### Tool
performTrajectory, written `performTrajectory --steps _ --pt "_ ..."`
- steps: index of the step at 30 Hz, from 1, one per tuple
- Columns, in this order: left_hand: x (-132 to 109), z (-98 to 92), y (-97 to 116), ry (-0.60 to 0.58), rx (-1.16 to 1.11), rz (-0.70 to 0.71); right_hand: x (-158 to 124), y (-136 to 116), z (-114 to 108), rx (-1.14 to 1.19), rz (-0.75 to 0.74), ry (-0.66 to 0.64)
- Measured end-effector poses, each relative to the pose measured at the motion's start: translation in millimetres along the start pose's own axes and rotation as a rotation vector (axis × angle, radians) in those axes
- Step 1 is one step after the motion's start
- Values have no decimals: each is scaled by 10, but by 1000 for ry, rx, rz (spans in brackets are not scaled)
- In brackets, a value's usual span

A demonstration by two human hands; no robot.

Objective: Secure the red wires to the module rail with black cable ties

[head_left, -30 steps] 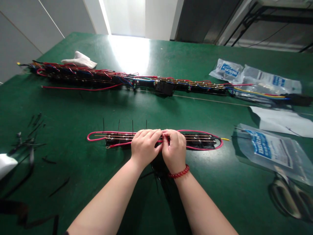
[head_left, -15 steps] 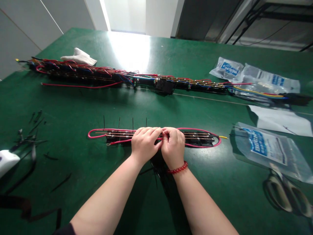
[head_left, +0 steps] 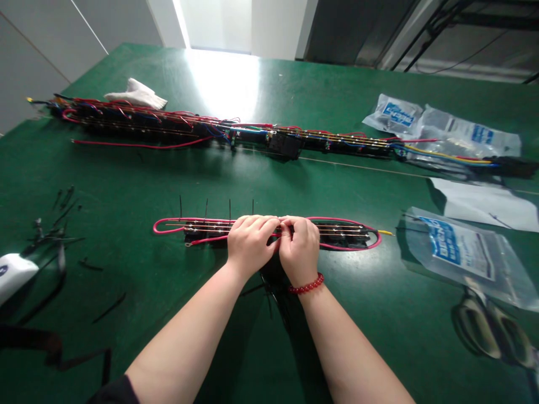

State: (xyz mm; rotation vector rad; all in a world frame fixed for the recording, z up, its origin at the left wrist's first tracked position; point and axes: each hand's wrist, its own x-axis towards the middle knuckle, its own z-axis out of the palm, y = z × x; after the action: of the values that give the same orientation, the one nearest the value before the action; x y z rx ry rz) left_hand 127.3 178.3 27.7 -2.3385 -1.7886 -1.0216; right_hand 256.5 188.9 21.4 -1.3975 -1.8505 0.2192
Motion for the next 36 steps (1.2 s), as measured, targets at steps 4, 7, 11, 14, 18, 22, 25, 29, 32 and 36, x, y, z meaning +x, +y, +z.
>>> performTrajectory --steps 4,7,11,14,18,22,25,29,32,36 --pt "5 -10 4 21 -10 -3 7 -6 -5 -4 -11 -2" --pt "3 -12 3 29 -12 -5 8 -8 -10 -12 -12 -3" --pt "2 -7 2 35 -9 -5 7 -6 -11 -10 -11 -1" --pt "4 -4 2 46 -9 -2 7 -5 -9 -4 -11 5" --pt "2 -1 -1 48 -15 -8 12 -10 -14 6 -25 2" --pt "1 2 -3 45 -16 -16 12 -17 -18 25 -41 2" --pt "0 3 0 40 -9 -19 8 -18 -16 32 -31 2" --pt "-7 4 0 28 -6 -26 8 -14 -15 31 -28 1" --pt "-13 7 -3 24 -1 -29 12 -13 -22 50 -43 12" --pt "-13 9 -6 35 -4 -25 15 -19 -34 62 -40 14"
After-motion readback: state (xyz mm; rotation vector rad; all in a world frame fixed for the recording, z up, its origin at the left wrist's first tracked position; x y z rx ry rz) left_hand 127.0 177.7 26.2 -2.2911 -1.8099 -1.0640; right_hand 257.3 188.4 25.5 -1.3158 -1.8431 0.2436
